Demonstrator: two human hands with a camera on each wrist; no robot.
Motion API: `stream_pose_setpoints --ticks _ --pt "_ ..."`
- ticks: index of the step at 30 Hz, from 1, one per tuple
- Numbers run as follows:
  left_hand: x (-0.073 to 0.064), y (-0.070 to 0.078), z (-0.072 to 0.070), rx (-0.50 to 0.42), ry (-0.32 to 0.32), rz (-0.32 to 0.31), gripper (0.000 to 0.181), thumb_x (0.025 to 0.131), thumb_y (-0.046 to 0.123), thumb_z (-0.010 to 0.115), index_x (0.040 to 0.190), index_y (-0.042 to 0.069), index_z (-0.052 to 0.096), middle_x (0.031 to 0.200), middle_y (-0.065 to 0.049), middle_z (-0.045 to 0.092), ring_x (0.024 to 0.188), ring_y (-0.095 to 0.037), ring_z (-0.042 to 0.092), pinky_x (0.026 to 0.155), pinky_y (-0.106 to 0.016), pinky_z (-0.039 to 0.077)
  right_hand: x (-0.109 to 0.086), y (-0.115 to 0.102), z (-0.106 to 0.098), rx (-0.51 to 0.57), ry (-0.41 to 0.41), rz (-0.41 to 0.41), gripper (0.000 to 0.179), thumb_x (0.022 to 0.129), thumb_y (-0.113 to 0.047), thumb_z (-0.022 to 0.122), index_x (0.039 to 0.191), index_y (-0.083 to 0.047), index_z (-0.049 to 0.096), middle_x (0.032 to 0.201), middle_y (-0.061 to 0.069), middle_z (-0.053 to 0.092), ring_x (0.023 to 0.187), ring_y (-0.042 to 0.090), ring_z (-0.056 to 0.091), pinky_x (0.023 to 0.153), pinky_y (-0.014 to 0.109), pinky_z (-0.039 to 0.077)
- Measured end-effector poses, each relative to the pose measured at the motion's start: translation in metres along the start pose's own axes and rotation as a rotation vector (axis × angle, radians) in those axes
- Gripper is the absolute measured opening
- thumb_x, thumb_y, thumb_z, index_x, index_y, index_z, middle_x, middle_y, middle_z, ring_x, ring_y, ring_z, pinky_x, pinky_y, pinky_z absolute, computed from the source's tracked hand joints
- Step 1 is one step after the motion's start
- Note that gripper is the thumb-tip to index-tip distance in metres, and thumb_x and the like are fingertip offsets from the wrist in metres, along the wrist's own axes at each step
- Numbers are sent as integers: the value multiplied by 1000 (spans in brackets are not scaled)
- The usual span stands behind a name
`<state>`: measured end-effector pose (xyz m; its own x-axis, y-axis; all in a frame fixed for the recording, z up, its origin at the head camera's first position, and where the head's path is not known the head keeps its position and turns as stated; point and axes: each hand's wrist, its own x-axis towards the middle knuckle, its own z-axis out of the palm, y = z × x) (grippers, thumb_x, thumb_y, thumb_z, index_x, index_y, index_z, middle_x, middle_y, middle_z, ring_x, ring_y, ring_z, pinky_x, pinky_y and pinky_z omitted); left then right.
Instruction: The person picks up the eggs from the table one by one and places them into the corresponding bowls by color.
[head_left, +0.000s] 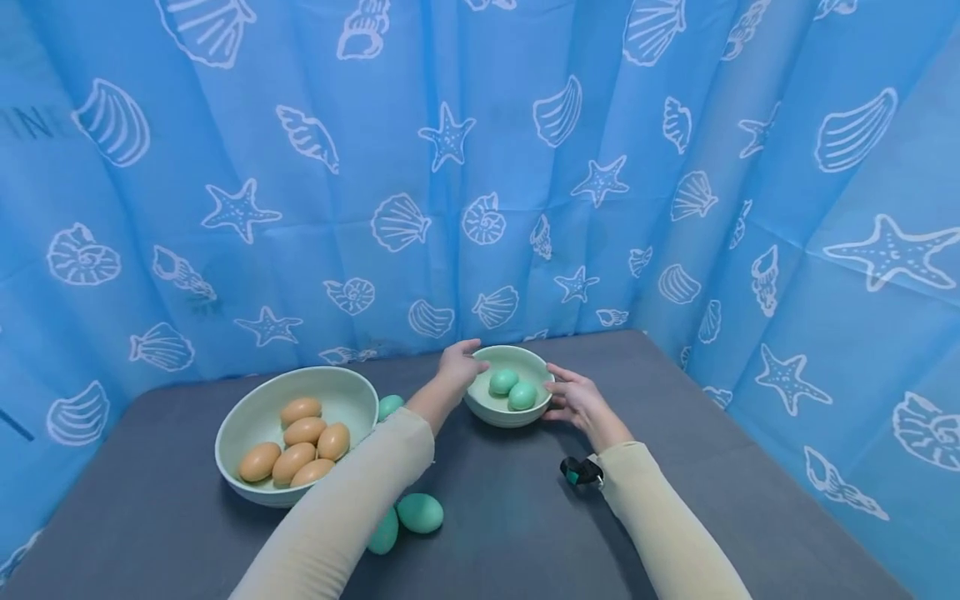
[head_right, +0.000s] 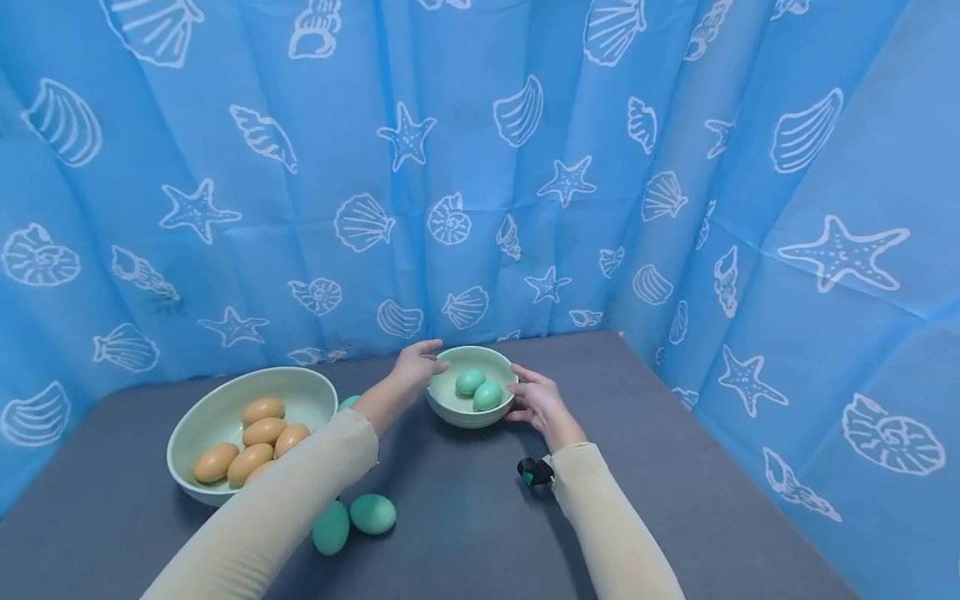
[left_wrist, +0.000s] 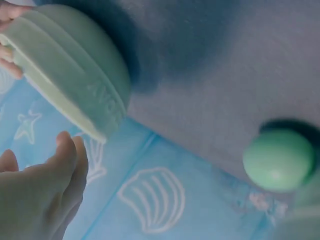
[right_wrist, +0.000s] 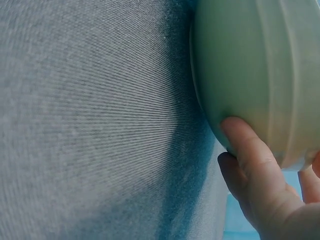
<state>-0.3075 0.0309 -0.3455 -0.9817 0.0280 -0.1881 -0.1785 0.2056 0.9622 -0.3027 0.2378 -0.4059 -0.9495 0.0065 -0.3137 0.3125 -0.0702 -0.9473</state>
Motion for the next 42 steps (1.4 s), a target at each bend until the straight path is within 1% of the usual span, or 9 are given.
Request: stream_pose_setpoints --ticks 4,11,16,19,22,27,31,38,42 --pt "-16 4 -19 3 -50 31 52 98 1 61 148 4 48 149 -26 46 140 -39 43 113 -47 41 0 -2 0 7 10 9 56 105 -4 48 158 -11 31 163 25 23 142 44 39 99 52 52" --pt "-38 5 -50 120 -66 83 52 98 7 63 148 6 48 144 -23 52 136 -39 48 112 -51 42 -2 -2 0 -14 -15 8 57 106 -7 47 159 -11 28 165 23 19 142 43 38 93 47 57" --pt "-53 -2 -68 176 -92 142 49 100 10 61 148 5 49 145 -23 52 137 -39 47 111 -53 42 -2 -3 0 -4 -12 15 57 106 -7 47 159 -12 28 166 22 17 143 42 37 100 50 52" --pt "-62 -9 -77 175 -102 171 48 100 9 60 147 4 50 144 -24 53 138 -40 46 111 -54 41 -1 -3 0 -2 -9 19 57 106 -7 47 159 -13 28 166 22 16 144 42 37 104 53 48" --pt "-71 -17 -86 168 -113 190 47 100 8 60 146 2 50 143 -26 53 137 -41 46 111 -55 41 -1 -3 0 -10 -12 16 58 106 -7 47 160 -13 27 166 22 16 144 43 35 102 52 50" --pt "-83 -27 -98 195 -121 193 47 101 10 60 146 2 50 143 -26 53 136 -43 47 109 -56 43 -1 -2 1 -21 -9 15 57 106 -8 48 159 -13 29 164 23 22 139 41 42 86 42 60" --pt "-89 -32 -105 209 -126 169 48 101 14 61 147 5 50 143 -24 54 134 -42 49 108 -56 43 -1 -3 1 -26 -1 19 56 106 -8 48 159 -14 31 163 22 25 132 38 48 78 38 61" --pt "-100 -39 -111 190 -150 164 49 100 14 63 146 5 51 142 -24 55 130 -42 52 108 -56 44 -2 -4 1 -20 1 29 57 106 -7 47 159 -13 29 166 22 18 141 42 39 91 46 58" --pt "-107 -44 -115 166 -185 178 51 99 15 64 147 5 50 143 -25 53 131 -43 52 108 -57 44 -1 -3 2 -24 7 37 57 105 -6 47 159 -14 29 166 21 18 142 42 39 93 47 57"
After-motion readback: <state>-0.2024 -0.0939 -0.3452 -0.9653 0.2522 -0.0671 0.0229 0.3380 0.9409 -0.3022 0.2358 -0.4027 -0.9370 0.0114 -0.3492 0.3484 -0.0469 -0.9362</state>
